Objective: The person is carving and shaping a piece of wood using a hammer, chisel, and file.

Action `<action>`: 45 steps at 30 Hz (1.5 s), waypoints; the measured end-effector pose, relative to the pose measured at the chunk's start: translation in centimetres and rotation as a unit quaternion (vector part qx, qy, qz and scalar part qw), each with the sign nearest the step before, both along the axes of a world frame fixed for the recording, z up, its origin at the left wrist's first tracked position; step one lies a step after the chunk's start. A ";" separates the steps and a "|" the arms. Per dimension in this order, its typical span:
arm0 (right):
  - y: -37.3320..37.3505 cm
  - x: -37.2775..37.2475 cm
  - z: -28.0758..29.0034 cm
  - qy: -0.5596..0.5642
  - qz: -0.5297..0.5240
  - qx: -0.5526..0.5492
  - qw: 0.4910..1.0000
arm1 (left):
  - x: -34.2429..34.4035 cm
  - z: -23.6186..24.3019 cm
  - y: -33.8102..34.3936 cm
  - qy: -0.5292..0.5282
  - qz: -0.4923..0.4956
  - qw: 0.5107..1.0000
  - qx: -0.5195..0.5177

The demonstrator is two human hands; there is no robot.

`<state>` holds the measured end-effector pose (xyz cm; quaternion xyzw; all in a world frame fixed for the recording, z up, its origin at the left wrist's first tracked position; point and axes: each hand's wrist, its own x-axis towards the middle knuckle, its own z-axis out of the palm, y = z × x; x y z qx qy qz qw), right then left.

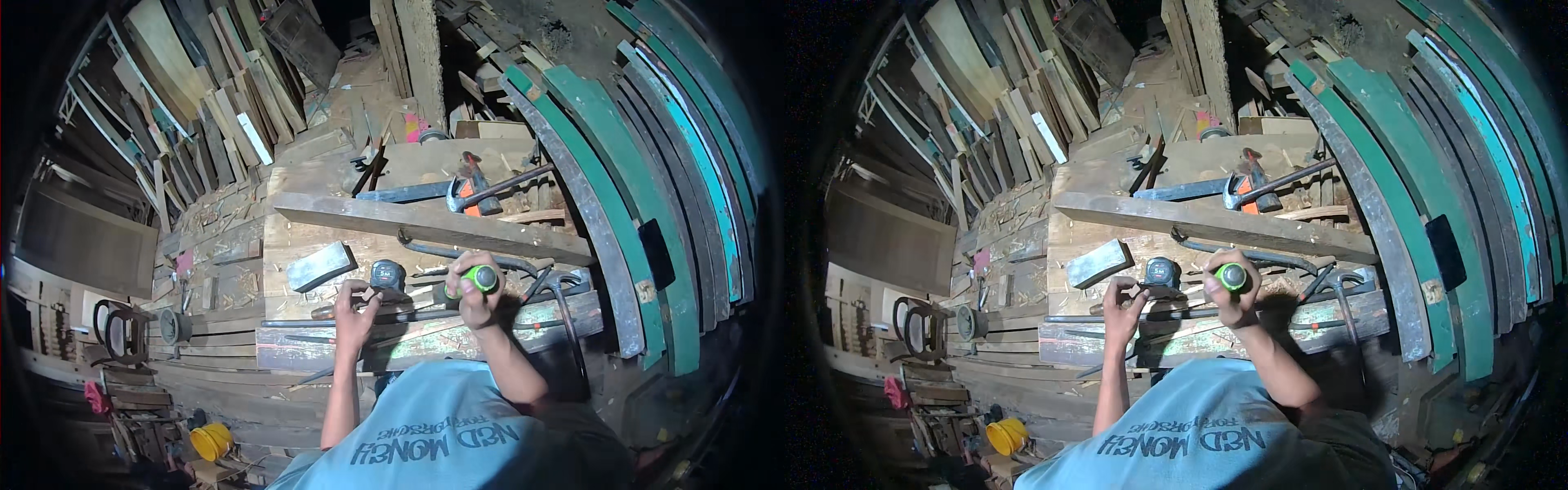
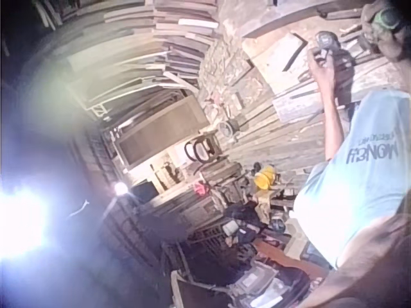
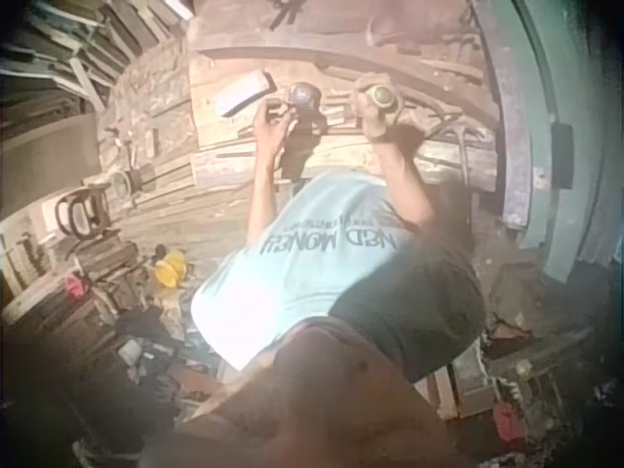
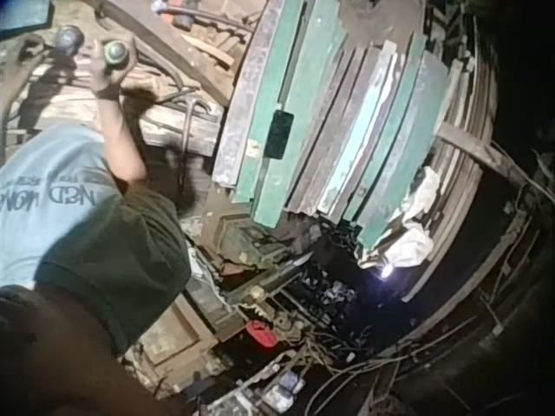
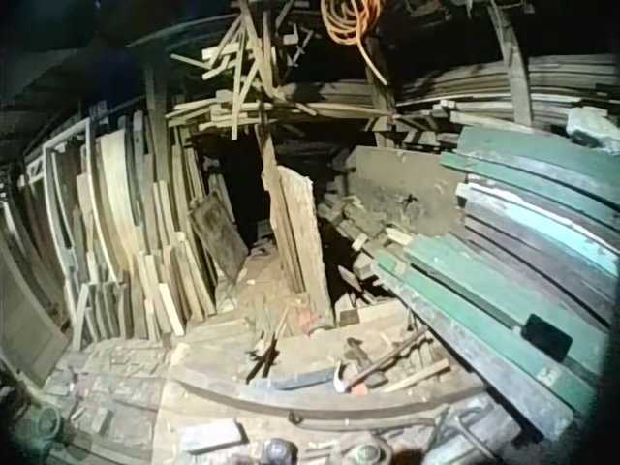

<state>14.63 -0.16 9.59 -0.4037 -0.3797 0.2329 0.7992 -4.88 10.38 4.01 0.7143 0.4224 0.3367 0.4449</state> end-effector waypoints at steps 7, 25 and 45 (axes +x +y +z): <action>-1.0 1.2 -1.3 0.018 -0.056 0.012 0.998 | 2.4 -1.3 0.1 0.055 -0.009 0.998 -0.004; -0.3 -0.1 0.5 0.032 0.026 0.058 0.997 | 0.7 -2.2 1.6 0.036 -0.052 0.990 -0.128; 0.3 -2.2 1.8 0.044 0.059 0.158 0.985 | 1.2 -0.9 1.2 0.047 -0.076 0.987 -0.132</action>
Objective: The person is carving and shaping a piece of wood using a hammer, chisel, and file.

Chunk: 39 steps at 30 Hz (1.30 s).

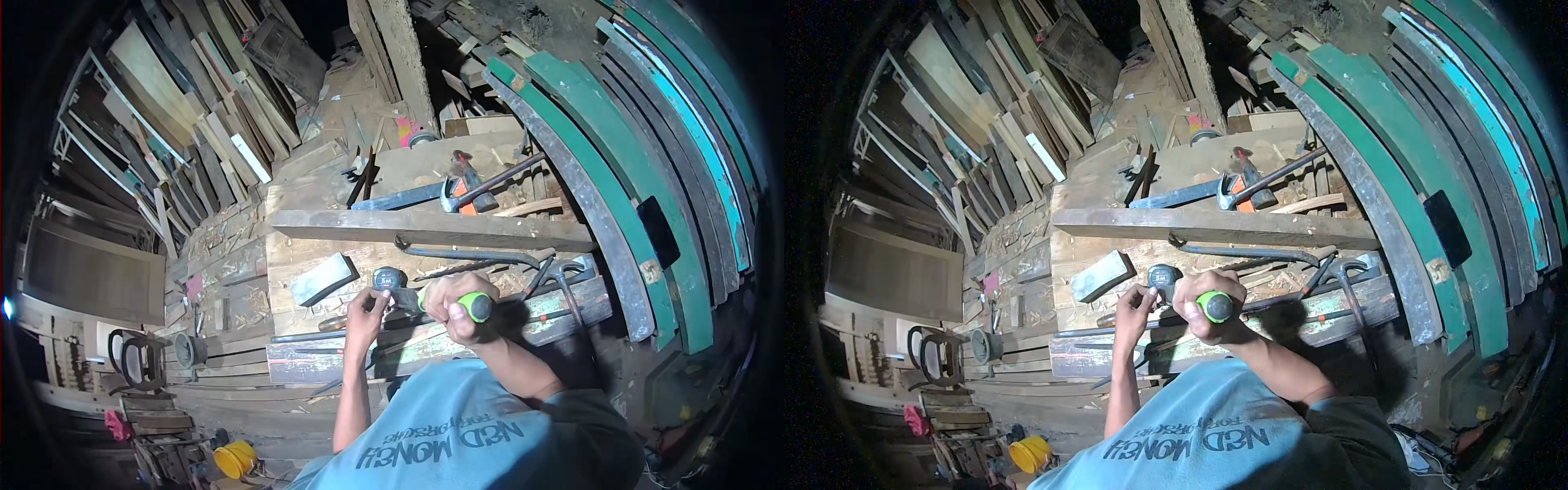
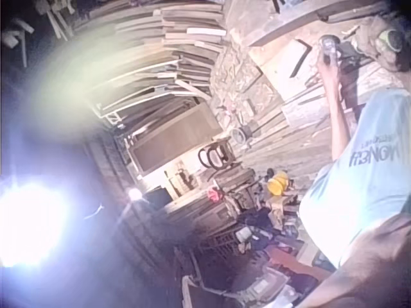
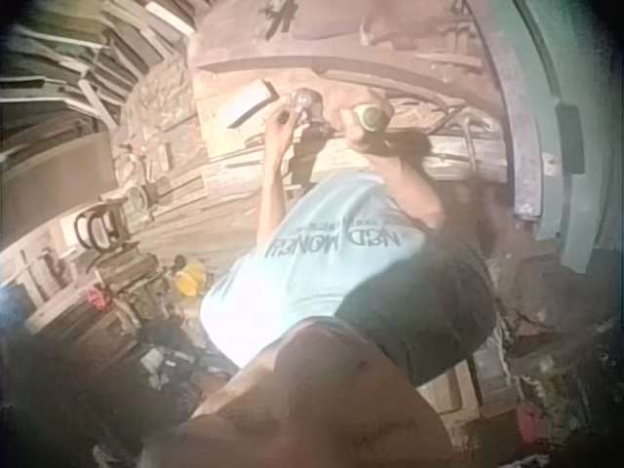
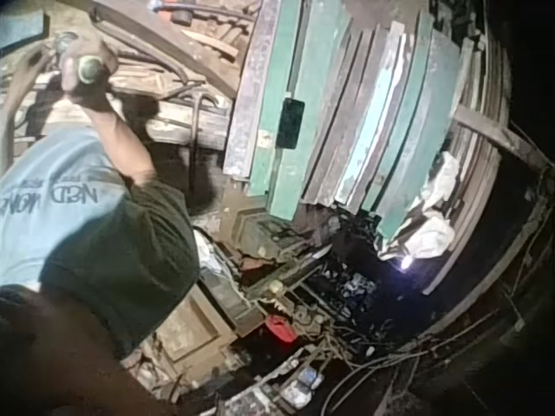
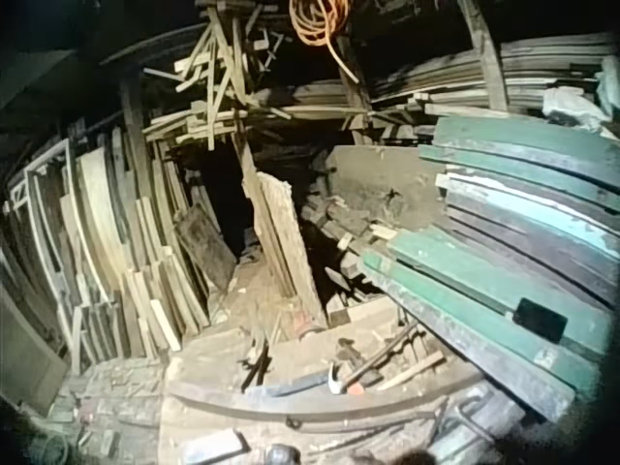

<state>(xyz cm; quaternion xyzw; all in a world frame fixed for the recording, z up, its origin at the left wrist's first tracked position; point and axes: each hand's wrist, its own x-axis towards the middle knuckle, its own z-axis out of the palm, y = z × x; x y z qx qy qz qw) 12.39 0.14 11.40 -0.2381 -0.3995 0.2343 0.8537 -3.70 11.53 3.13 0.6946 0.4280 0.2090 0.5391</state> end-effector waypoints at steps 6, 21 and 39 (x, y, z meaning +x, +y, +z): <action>0.5 0.1 1.0 -0.065 -0.004 0.001 0.998 | 0.0 0.4 0.2 0.007 0.003 1.000 0.015; 0.6 0.7 0.8 -0.134 -0.038 -0.035 0.990 | 0.6 -0.2 -0.3 -0.004 -0.023 0.997 0.078; 0.7 0.5 -1.0 -0.166 -0.085 -0.035 0.982 | 0.6 -0.6 -0.3 -0.024 -0.008 0.999 0.046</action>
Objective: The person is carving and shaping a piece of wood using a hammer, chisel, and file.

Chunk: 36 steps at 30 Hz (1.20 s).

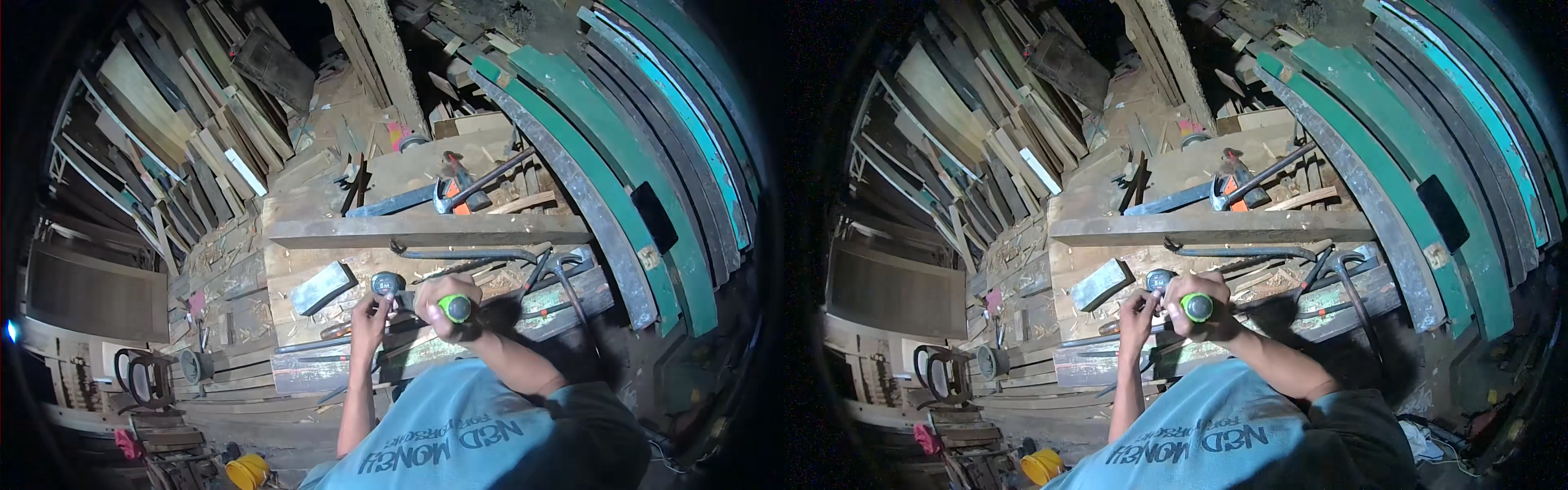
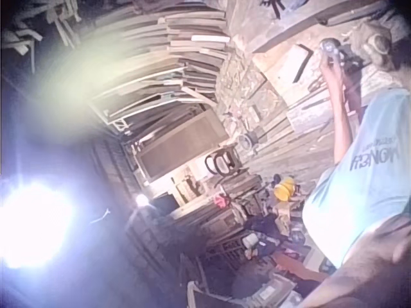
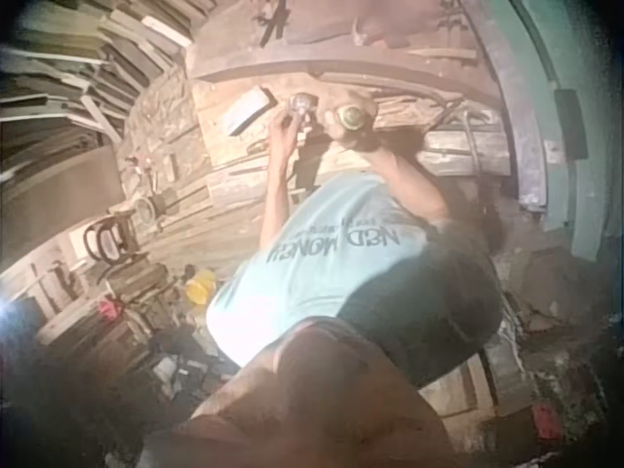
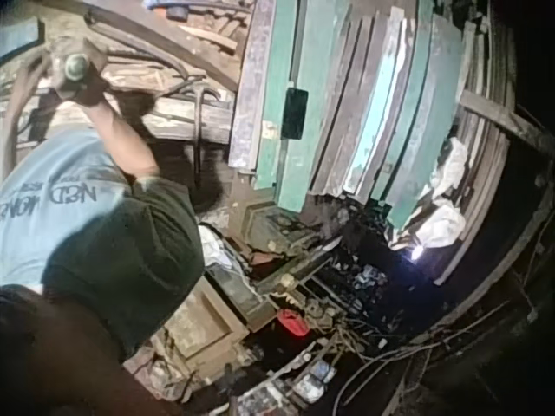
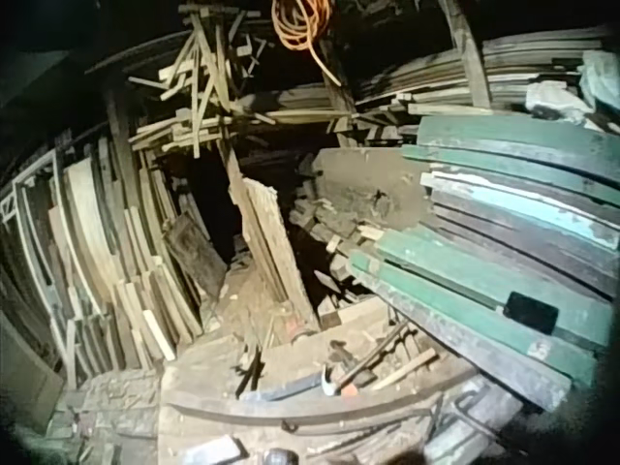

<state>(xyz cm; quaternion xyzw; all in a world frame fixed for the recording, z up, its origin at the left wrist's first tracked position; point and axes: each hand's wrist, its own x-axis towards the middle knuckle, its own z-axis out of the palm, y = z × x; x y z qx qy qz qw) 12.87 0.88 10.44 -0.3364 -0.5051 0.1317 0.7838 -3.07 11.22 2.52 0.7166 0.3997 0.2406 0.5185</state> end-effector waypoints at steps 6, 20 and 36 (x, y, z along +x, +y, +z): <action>1.1 -0.1 -1.5 -0.008 -0.016 -0.065 0.998 | 0.3 1.2 0.1 0.011 -0.004 1.000 0.027; 1.6 -0.1 -4.1 -0.015 -0.041 -0.102 0.994 | -0.5 0.3 0.7 0.021 0.003 1.000 -0.012; -1.0 3.3 -0.7 0.034 -0.040 -0.026 0.998 | -4.6 -2.1 -3.5 0.012 0.136 0.979 -0.152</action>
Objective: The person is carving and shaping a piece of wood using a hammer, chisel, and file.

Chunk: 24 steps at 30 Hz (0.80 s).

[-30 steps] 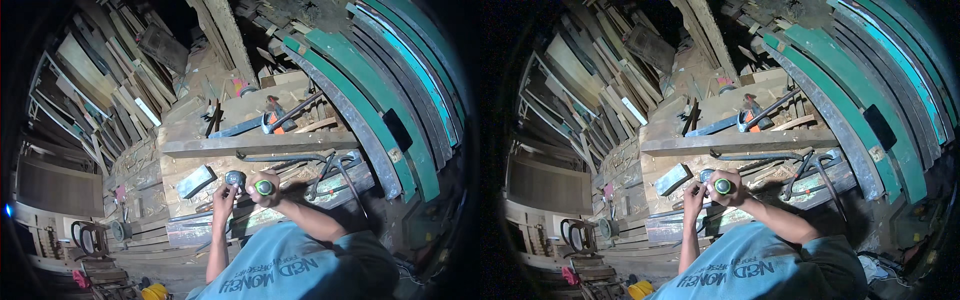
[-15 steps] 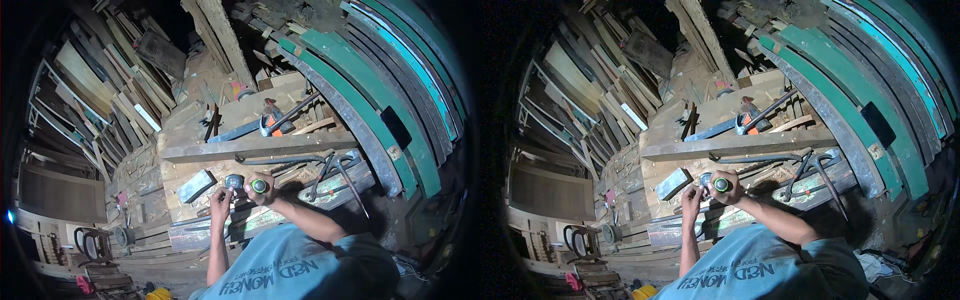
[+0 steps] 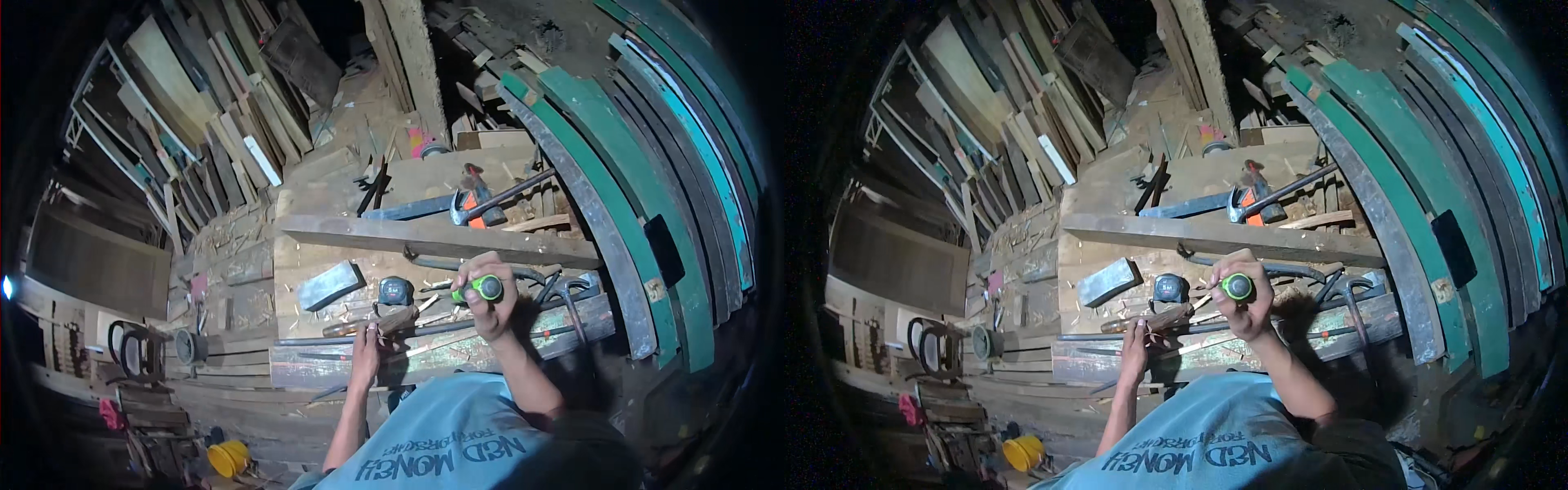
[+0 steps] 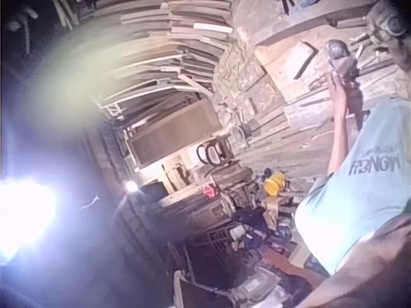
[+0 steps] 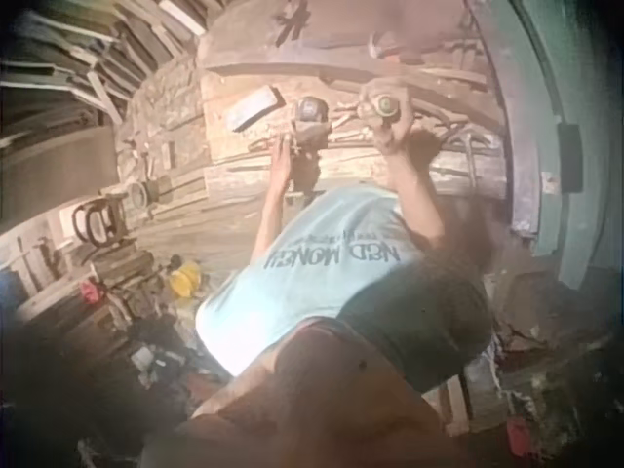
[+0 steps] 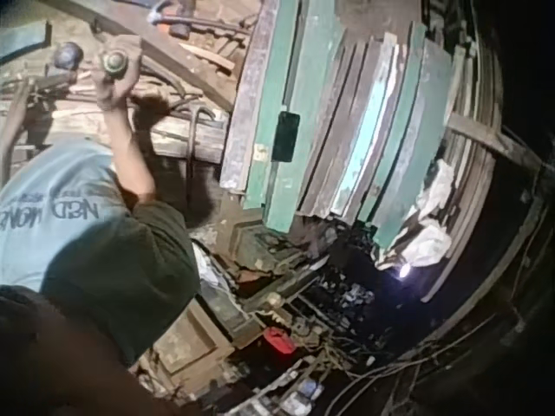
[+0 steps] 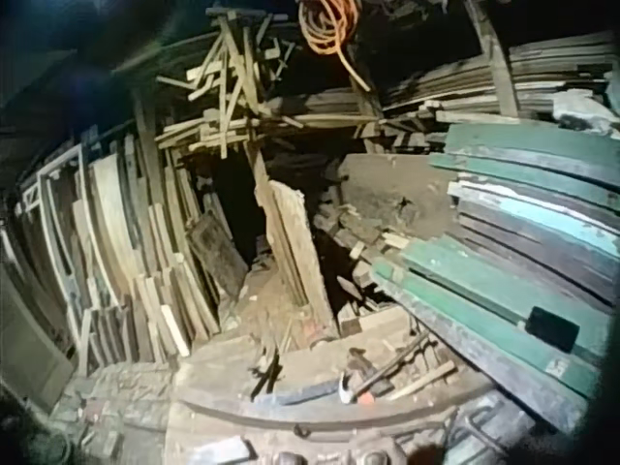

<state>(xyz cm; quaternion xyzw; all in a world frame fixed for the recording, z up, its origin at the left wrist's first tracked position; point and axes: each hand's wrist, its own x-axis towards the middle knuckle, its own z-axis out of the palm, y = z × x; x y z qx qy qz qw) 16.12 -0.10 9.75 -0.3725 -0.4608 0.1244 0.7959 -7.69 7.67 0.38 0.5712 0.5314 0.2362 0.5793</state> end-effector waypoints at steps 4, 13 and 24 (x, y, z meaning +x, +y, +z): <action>0.6 -1.5 -1.1 0.066 -0.061 -0.003 0.996 | 0.5 0.9 -2.1 -0.009 0.001 0.999 0.031; -1.7 -4.5 -2.2 0.025 0.011 -0.043 0.999 | 0.3 0.4 -5.6 -0.065 -0.015 0.997 -0.043; -4.6 -6.6 -0.9 -0.016 0.225 0.075 0.971 | 0.3 -0.4 -7.5 -0.339 0.066 0.832 -0.434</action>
